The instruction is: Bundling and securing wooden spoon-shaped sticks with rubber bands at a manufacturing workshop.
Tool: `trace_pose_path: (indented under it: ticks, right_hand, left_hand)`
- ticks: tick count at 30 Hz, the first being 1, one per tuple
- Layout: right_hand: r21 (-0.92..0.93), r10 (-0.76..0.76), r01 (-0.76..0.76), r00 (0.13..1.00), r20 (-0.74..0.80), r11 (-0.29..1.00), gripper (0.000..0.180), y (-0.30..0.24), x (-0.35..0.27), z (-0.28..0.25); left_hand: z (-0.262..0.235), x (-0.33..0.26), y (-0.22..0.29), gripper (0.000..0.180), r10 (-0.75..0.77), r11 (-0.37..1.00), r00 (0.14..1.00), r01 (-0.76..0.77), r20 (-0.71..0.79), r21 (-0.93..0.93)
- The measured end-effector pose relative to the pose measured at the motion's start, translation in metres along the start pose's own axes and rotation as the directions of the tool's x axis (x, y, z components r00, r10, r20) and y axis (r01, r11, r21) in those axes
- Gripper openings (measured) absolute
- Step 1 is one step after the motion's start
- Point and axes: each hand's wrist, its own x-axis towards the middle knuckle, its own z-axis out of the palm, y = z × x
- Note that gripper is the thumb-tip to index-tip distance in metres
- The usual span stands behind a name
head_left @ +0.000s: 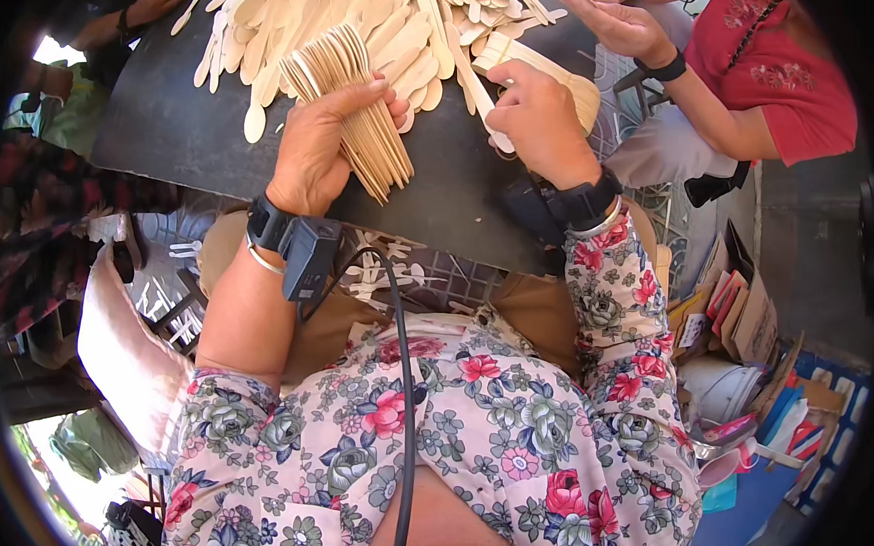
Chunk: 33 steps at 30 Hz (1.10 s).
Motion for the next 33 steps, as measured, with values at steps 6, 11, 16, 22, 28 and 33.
trace_pose_path:
  ticks: [6,11,16,22,28,33]
  right_hand:
    - [0.559,0.162,-0.096,0.984,-0.069,0.823,0.036,-0.007,-0.005,-0.005]
    - [0.350,-0.002,0.164,0.908,-0.418,0.922,0.021,0.011,-0.003,-0.002]
    - [0.535,0.060,0.248,0.868,-0.493,0.808,0.014,0.008,-0.003,-0.007]
    - [0.601,0.058,0.371,0.817,-0.573,0.708,0.018,-0.004,-0.007,-0.019]
    - [0.777,0.083,0.280,0.917,-0.391,0.564,0.019,-0.008,-0.006,-0.020]
    - [0.896,0.055,0.076,0.992,-0.111,0.437,0.025,-0.021,-0.005,-0.009]
  left_hand:
    - [0.000,0.000,0.002,0.025,0.029,0.999,0.999,-0.028,-0.028,0.015]
    - [0.002,0.000,0.001,0.026,0.014,1.000,1.000,-0.014,-0.012,0.010]
    - [0.001,0.002,0.001,0.028,0.021,1.000,1.000,-0.021,-0.012,0.008]
    - [0.000,0.001,0.001,0.028,0.016,1.000,1.000,-0.016,0.001,0.009]
    - [0.005,-0.003,0.009,0.023,0.008,0.991,1.000,-0.009,0.011,0.131]
    - [0.013,-0.016,0.012,0.024,-0.034,0.951,0.999,0.020,0.040,0.310]
